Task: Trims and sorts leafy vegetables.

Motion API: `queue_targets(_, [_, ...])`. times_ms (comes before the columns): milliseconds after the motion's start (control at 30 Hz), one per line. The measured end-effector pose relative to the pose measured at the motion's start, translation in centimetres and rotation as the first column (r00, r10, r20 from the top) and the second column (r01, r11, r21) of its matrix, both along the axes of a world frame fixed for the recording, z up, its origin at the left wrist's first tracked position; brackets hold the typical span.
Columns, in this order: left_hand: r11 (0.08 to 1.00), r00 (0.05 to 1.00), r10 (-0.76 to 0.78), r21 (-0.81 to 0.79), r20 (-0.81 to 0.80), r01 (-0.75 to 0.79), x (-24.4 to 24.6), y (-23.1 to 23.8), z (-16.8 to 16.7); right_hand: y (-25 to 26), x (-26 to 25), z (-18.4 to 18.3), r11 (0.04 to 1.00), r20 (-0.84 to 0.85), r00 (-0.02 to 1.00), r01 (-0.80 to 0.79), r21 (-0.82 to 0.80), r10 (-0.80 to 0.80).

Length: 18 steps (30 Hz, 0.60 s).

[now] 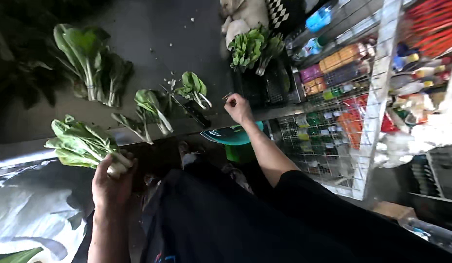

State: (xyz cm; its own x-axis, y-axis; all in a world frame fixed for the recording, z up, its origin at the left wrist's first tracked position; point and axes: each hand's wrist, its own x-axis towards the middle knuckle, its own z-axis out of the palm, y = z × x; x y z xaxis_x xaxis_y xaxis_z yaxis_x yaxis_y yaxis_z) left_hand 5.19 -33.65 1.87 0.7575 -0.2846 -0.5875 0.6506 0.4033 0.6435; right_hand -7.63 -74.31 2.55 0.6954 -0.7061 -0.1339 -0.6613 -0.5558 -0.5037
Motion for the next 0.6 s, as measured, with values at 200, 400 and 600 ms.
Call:
queue_targets(200, [0.991, 1.0, -0.014, 0.131, 0.004, 0.014, -0.5, -4.6, 0.2, -4.1, -0.7, -4.6, 0.991, -0.258, 0.957, -0.125, 0.042, 0.131])
queue_targets(400, [0.987, 1.0, 0.011, 0.158, 0.02, -0.014, -2.1, -6.8, 0.0, 0.3, 1.3, -2.2, 0.945, 0.043, 0.959, -0.282, 0.167, 0.278])
queue_targets(600, [0.97, 0.976, -0.103, 0.238, 0.192, 0.056, -2.8, -7.2, -0.5, 12.9, 6.6, 2.0, 0.645, 0.38, 0.805, -0.593, 0.482, 0.456])
